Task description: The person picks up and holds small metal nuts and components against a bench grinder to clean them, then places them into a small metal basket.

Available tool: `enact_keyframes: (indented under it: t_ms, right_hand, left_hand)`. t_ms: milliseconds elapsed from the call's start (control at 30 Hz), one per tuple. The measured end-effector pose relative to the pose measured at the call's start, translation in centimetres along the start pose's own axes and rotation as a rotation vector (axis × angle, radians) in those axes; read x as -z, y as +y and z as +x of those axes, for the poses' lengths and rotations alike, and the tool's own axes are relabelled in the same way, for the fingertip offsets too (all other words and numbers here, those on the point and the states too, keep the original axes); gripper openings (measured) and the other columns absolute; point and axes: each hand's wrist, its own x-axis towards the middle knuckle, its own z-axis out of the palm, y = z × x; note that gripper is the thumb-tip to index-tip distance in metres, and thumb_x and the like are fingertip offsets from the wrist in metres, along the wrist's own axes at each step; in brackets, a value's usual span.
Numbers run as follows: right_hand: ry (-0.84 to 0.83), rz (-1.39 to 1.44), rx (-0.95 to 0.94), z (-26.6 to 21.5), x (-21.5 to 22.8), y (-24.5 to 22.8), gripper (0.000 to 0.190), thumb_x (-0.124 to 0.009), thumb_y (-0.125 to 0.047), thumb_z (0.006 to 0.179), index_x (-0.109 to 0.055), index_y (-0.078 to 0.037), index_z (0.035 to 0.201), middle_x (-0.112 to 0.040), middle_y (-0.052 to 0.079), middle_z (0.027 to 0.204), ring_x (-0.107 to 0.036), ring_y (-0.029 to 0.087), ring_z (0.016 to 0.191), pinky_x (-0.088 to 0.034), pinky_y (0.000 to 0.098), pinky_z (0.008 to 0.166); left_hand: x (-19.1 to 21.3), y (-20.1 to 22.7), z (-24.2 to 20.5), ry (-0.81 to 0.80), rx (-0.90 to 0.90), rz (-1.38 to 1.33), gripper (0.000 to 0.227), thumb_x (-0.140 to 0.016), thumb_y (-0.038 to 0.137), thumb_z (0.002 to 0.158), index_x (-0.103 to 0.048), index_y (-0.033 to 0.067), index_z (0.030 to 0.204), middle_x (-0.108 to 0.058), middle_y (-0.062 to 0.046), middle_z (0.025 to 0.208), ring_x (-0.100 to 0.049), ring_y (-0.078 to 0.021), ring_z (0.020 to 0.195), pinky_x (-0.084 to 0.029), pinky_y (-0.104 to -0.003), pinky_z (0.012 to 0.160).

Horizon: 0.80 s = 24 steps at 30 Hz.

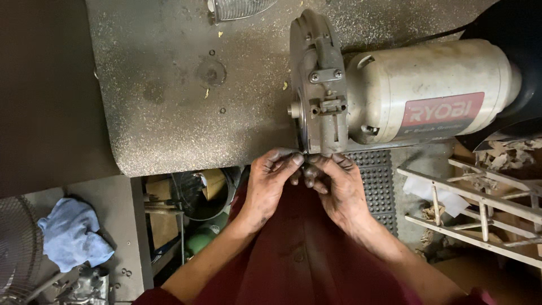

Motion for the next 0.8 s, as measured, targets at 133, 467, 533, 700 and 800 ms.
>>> enact_keyframes:
  t_ms: [133, 467, 533, 700, 800]
  right_hand:
    - [0.019, 0.032, -0.008, 0.0, 0.1, 0.1, 0.012, -0.075, -0.005, 0.085, -0.066, 0.001, 0.08, -0.062, 0.019, 0.058, -0.063, 0.022, 0.047, -0.023, 0.016, 0.039]
    - [0.025, 0.083, -0.032, 0.0, -0.5, -0.4, 0.013, -0.074, -0.004, 0.086, -0.064, 0.001, 0.078, -0.061, 0.019, 0.056, -0.062, 0.023, 0.046, -0.022, 0.0154, 0.037]
    - [0.026, 0.083, -0.031, 0.1, -0.2, -0.3, 0.014, -0.074, -0.003, 0.087, -0.064, 0.001, 0.078, -0.06, 0.019, 0.056, -0.061, 0.023, 0.046, -0.021, 0.0157, 0.038]
    - [0.048, 0.073, -0.046, 0.3, -0.1, -0.1, 0.016, -0.073, -0.004, 0.087, -0.063, 0.0, 0.077, -0.061, 0.019, 0.057, -0.061, 0.024, 0.046, -0.023, 0.016, 0.038]
    - [0.049, 0.07, -0.044, 0.4, 0.0, 0.0, 0.015, -0.073, -0.004, 0.087, -0.062, 0.0, 0.077, -0.06, 0.018, 0.057, -0.061, 0.023, 0.047, -0.023, 0.0157, 0.037]
  left_hand:
    - [-0.5, 0.8, -0.2, 0.027, -0.002, 0.017, 0.018, -0.081, 0.004, 0.09, -0.075, -0.0086, 0.102, -0.068, -0.014, 0.077, -0.065, -0.018, 0.065, -0.057, -0.03, 0.054]
    - [-0.8, 1.1, -0.2, 0.073, 0.024, 0.092, 0.019, -0.084, 0.009, 0.089, -0.075, -0.0061, 0.097, -0.071, -0.013, 0.075, -0.067, -0.0186, 0.067, -0.058, -0.031, 0.056]
    - [-0.8, 1.0, -0.1, 0.075, 0.023, 0.097, 0.019, -0.084, 0.01, 0.089, -0.075, -0.0054, 0.096, -0.071, -0.014, 0.075, -0.068, -0.0192, 0.067, -0.058, -0.032, 0.057]
    - [-0.9, 0.1, 0.3, 0.097, 0.032, 0.094, 0.018, -0.084, 0.01, 0.089, -0.076, -0.0033, 0.095, -0.072, -0.013, 0.076, -0.068, -0.0186, 0.069, -0.057, -0.032, 0.058]
    - [-1.1, 0.0, 0.3, 0.096, 0.063, 0.103, 0.018, -0.085, 0.013, 0.088, -0.075, -0.0012, 0.094, -0.071, -0.012, 0.075, -0.066, -0.0184, 0.07, -0.055, -0.031, 0.058]
